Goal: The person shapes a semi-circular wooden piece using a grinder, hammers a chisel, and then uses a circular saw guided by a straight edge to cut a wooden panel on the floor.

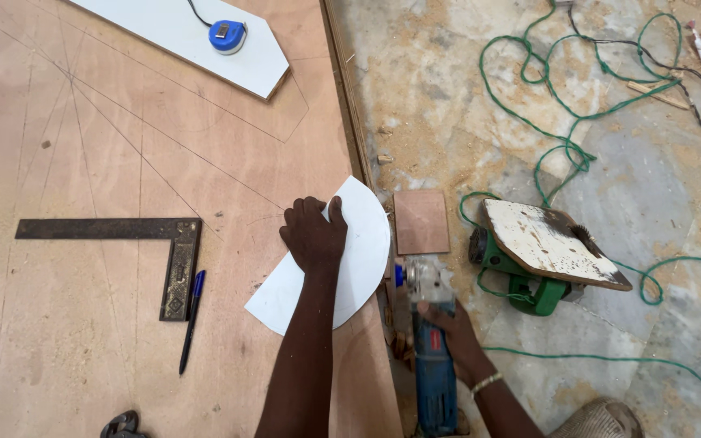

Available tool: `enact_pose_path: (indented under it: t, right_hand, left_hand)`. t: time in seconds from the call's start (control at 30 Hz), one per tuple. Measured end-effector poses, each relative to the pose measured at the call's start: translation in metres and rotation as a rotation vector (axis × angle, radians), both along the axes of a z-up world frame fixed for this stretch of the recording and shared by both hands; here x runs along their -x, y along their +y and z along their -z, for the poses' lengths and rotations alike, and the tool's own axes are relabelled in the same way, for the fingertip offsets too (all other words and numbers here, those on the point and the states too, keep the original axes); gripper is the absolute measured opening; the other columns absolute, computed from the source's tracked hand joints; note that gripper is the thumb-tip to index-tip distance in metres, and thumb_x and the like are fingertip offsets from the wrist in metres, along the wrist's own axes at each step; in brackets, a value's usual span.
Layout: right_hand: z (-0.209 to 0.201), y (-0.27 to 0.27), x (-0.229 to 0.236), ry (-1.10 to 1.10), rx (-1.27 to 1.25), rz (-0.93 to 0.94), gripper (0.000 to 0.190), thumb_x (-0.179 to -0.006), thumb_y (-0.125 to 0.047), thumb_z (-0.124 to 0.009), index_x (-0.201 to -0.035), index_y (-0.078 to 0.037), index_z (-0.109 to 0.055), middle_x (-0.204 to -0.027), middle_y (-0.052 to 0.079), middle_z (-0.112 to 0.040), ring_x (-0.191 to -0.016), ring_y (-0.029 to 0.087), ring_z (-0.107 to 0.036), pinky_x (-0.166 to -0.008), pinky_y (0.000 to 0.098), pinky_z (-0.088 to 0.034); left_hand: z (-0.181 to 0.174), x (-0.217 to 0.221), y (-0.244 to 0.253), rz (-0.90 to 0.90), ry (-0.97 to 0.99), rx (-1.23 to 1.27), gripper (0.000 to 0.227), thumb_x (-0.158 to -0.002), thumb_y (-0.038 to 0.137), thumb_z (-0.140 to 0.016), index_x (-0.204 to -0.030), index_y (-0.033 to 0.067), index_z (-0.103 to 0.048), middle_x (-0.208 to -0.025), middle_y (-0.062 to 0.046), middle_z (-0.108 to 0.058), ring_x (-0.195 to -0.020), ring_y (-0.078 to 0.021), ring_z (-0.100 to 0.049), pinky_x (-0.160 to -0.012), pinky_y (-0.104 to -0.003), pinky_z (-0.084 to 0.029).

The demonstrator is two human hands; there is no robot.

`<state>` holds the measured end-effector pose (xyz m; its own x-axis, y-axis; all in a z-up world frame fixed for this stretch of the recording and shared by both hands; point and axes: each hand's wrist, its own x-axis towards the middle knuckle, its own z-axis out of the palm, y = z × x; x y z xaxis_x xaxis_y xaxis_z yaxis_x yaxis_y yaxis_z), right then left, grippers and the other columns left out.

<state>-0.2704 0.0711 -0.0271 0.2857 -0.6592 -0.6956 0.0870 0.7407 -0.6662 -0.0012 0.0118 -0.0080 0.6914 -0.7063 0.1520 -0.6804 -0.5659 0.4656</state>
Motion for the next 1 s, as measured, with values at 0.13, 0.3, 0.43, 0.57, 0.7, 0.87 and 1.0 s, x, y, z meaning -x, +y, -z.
enact_pose_path:
  t: [0.13,0.3,0.43,0.57,0.7,0.87,1.0]
  right_hand:
    - [-0.002,0.008,0.001,0.083,-0.035,-0.023,0.07,-0.072,-0.034,-0.083,-0.13,-0.011,-0.053,-0.095,0.011,-0.072,-0.071,0.023,-0.076,-0.058,0.0378,-0.067]
    - [0.009,-0.031,-0.008,-0.034,0.086,-0.039,0.07,-0.074,-0.035,-0.085,-0.126,-0.001,-0.053,-0.092,0.019,-0.069,-0.067,0.03,-0.072,-0.054,0.0401,-0.065]
    - [0.003,-0.018,-0.004,0.01,0.086,-0.047,0.067,-0.075,-0.036,-0.085,-0.125,-0.002,-0.056,-0.096,0.014,-0.069,-0.07,0.023,-0.074,-0.056,0.0382,-0.067]
    - [-0.008,0.024,0.003,0.044,0.001,-0.045,0.072,-0.071,-0.037,-0.083,-0.128,-0.007,-0.052,-0.092,0.013,-0.069,-0.066,0.025,-0.074,-0.054,0.0402,-0.066]
    - [-0.009,0.026,0.008,0.017,0.026,-0.053,0.077,-0.072,-0.035,-0.086,-0.133,-0.002,-0.054,-0.091,0.013,-0.069,-0.062,0.025,-0.072,-0.053,0.0382,-0.063]
    - [-0.013,0.011,0.009,0.041,0.022,-0.023,0.073,-0.071,-0.034,-0.085,-0.131,-0.006,-0.053,-0.091,0.011,-0.071,-0.065,0.023,-0.074,-0.055,0.0381,-0.064]
    - [-0.016,0.002,0.008,-0.012,0.029,-0.065,0.069,-0.075,-0.033,-0.084,-0.128,-0.002,-0.053,-0.084,0.015,-0.069,-0.061,0.026,-0.072,-0.051,0.0399,-0.063]
  left_hand:
    - [0.0,-0.001,0.0,-0.011,-0.004,-0.002,0.035,-0.096,0.044,-0.065,-0.094,0.0097,-0.069,-0.096,-0.006,-0.066,-0.097,-0.0291,-0.06,-0.082,-0.049,-0.044]
    - [0.0,0.0,0.0,-0.016,-0.014,-0.02,0.035,-0.097,0.045,-0.064,-0.094,0.0099,-0.069,-0.097,-0.006,-0.066,-0.098,-0.0289,-0.06,-0.081,-0.049,-0.044]
    - [-0.004,0.001,0.001,-0.047,0.001,-0.032,0.036,-0.098,0.046,-0.063,-0.095,0.0107,-0.068,-0.098,-0.007,-0.065,-0.099,-0.0289,-0.059,-0.082,-0.049,-0.044]
    - [-0.005,0.002,0.002,-0.18,0.007,-0.037,0.032,-0.097,0.045,-0.061,-0.097,0.0132,-0.068,-0.103,-0.007,-0.064,-0.103,-0.029,-0.058,-0.083,-0.051,-0.043]
    - [0.0,0.005,0.008,-0.268,0.015,-0.107,0.034,-0.102,0.046,-0.058,-0.104,0.0123,-0.065,-0.107,-0.006,-0.061,-0.105,-0.0288,-0.058,-0.084,-0.052,-0.043]
    - [0.001,-0.015,0.035,0.04,-0.078,0.071,0.059,-0.092,0.042,-0.067,-0.138,0.0069,-0.058,-0.111,-0.015,-0.057,-0.102,-0.0342,-0.057,-0.075,-0.051,-0.045]
    - [-0.002,-0.035,0.061,0.389,-0.047,0.042,0.062,-0.095,0.04,-0.066,-0.152,0.0181,-0.054,-0.106,-0.014,-0.056,-0.093,-0.0316,-0.055,-0.08,-0.048,-0.047]
